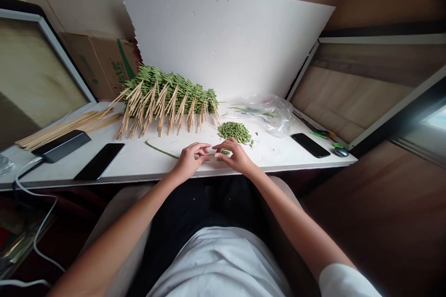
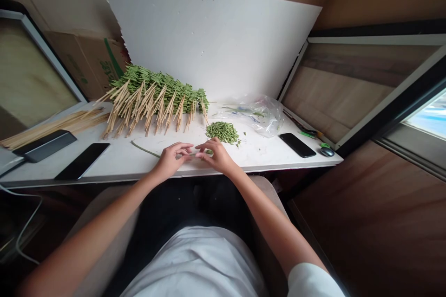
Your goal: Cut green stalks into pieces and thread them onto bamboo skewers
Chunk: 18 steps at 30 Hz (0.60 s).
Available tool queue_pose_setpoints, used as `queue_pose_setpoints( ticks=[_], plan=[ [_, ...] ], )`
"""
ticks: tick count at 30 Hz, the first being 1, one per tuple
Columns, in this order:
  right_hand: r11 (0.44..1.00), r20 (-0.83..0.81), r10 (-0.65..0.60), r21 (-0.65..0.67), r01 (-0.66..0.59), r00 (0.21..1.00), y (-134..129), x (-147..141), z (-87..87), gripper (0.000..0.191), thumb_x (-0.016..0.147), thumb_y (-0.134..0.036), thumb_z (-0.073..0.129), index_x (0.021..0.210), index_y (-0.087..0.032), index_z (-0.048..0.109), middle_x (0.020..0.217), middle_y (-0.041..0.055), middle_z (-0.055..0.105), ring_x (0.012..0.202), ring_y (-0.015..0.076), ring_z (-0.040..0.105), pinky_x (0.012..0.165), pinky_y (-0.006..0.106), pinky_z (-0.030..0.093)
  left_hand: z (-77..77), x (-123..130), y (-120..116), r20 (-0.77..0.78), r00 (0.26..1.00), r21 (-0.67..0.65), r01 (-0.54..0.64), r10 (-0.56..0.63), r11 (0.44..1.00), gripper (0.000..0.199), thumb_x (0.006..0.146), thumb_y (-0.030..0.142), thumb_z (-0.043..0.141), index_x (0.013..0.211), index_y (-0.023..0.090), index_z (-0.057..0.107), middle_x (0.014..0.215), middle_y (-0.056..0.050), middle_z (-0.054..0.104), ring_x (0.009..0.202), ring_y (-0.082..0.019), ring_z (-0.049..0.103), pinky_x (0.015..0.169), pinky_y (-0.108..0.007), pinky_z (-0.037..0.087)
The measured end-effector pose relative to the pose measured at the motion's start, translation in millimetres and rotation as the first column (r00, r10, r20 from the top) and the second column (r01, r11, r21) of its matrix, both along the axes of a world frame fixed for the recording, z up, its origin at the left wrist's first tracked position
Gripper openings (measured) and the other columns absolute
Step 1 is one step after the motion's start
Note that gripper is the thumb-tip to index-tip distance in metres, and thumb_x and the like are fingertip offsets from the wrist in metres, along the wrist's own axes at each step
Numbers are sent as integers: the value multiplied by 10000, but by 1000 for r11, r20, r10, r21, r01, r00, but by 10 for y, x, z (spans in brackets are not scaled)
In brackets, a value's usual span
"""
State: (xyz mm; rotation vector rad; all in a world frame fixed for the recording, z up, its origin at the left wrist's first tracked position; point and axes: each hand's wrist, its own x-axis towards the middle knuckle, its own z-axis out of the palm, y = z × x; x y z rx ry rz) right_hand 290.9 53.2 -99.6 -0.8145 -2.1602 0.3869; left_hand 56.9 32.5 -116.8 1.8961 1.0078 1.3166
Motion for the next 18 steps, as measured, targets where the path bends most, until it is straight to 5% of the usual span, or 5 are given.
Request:
queue_pose_setpoints(
  ticks=[2,9,14,18],
  plan=[
    [997,-27,79,-15,-79,997,-59,-66,36,298,1004,-502,704,1091,-243,823,923,76,787,945,262,620,917,415,493,-10,-14,7,-15,1000,3,0,0,1000,364,894,309,808,1224,163,756,1013,-96,763,861,-203,760,835,-348,642],
    [1000,-65,0,30,2,998,-71,-84,4,282,1029,-486,663,1087,-264,826,946,93,762,968,275,607,896,451,516,34,-104,34,-254,966,131,-2,36,991,110,946,239,751,985,205,847,972,-100,808,890,-245,751,876,-373,594],
    [999,-97,22,50,-18,995,-166,-157,29,251,984,-501,724,1033,-285,842,885,90,738,948,280,594,874,459,534,97,-41,-29,-220,976,149,30,4,988,126,945,188,716,916,197,839,890,-85,801,824,-226,736,835,-350,584],
    [997,-254,16,-68,-34,967,-211,-198,63,330,973,-554,720,850,-265,822,818,81,743,948,278,614,911,467,529,123,9,-86,-88,989,79,123,-116,989,210,902,105,639,813,178,814,815,-71,779,746,-194,725,736,-305,593]
  ],
)
